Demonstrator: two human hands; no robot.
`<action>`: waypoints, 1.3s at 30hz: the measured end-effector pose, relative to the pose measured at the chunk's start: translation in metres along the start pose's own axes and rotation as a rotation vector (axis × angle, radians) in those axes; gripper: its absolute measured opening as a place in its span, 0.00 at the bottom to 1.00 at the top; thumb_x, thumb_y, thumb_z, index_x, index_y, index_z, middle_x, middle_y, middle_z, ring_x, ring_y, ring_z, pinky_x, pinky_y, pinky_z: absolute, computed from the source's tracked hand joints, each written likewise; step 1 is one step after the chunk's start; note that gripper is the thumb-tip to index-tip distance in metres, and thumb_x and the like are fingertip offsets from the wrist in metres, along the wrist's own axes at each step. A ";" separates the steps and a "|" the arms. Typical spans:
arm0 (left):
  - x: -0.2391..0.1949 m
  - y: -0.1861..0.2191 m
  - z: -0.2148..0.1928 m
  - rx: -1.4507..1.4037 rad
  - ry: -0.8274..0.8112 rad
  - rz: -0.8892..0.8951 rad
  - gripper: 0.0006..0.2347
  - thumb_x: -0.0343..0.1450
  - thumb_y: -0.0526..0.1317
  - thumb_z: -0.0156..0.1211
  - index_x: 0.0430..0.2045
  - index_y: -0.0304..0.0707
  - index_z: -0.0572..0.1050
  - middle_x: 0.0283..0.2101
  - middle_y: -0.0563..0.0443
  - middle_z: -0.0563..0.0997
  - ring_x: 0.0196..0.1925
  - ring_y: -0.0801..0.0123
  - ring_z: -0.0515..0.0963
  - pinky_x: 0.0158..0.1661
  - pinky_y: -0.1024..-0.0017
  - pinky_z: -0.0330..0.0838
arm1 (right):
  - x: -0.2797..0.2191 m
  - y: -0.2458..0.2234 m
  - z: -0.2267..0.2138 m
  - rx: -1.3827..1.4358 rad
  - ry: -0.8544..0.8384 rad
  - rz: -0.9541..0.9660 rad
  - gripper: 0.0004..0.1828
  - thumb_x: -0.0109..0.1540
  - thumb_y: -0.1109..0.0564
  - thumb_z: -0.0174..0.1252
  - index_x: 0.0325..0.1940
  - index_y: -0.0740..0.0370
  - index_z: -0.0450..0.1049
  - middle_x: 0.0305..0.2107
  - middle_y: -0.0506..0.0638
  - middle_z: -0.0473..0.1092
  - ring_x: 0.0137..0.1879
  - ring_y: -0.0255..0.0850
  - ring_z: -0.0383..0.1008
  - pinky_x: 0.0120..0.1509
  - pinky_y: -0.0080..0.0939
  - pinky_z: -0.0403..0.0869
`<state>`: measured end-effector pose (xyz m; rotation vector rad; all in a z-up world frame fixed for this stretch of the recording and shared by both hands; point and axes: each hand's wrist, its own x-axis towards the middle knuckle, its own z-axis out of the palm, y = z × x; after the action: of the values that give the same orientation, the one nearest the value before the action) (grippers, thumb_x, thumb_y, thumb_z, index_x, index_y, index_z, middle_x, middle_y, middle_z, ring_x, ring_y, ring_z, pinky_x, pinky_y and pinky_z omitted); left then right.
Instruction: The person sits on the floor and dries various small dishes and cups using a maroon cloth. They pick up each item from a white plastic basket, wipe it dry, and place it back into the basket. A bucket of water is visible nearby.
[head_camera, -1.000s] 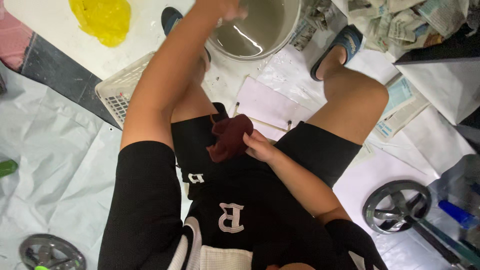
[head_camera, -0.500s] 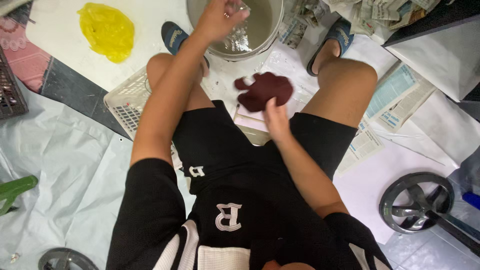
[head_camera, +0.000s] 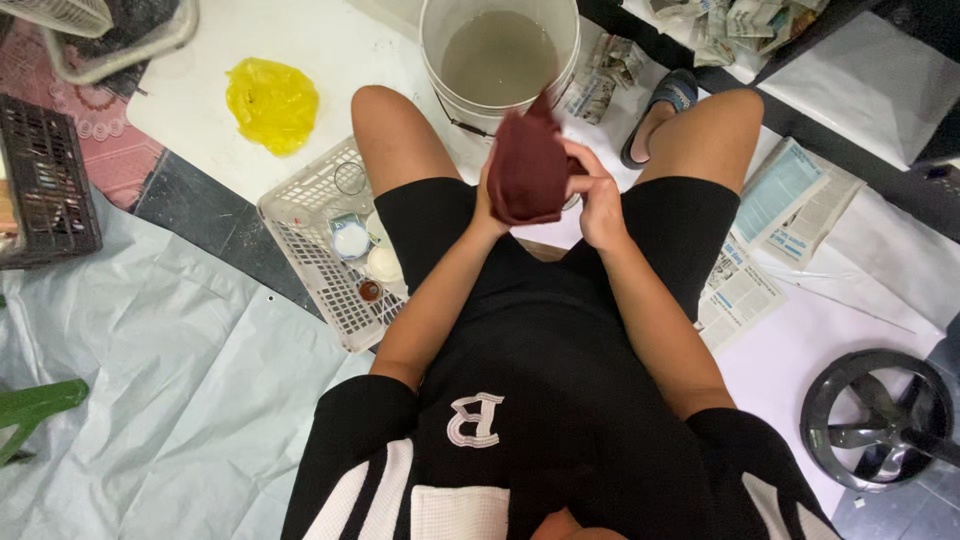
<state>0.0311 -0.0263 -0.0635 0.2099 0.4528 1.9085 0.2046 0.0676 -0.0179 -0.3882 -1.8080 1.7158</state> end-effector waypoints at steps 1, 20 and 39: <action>-0.004 -0.008 -0.013 0.020 0.005 -0.002 0.19 0.80 0.40 0.51 0.66 0.30 0.64 0.61 0.38 0.75 0.60 0.56 0.78 0.60 0.60 0.73 | -0.016 0.011 0.002 0.084 0.027 0.075 0.36 0.74 0.34 0.40 0.66 0.68 0.69 0.59 0.58 0.67 0.61 0.42 0.66 0.67 0.42 0.65; -0.087 0.027 0.029 1.423 -0.074 0.462 0.17 0.65 0.29 0.72 0.47 0.28 0.77 0.46 0.49 0.79 0.46 0.69 0.81 0.50 0.71 0.77 | -0.039 -0.017 0.024 -0.337 -0.401 0.267 0.21 0.65 0.54 0.65 0.57 0.67 0.72 0.43 0.53 0.77 0.49 0.39 0.79 0.57 0.42 0.76; -0.108 0.032 0.017 0.805 -0.231 0.129 0.24 0.74 0.26 0.66 0.65 0.26 0.68 0.58 0.47 0.77 0.56 0.72 0.77 0.57 0.72 0.73 | -0.051 -0.005 0.004 0.007 -0.323 0.199 0.26 0.64 0.57 0.66 0.64 0.67 0.67 0.53 0.50 0.72 0.58 0.38 0.72 0.64 0.43 0.73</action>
<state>0.0501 -0.1327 -0.0279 0.9907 1.0489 1.7026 0.2420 0.0336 -0.0243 -0.3101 -2.0462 2.0160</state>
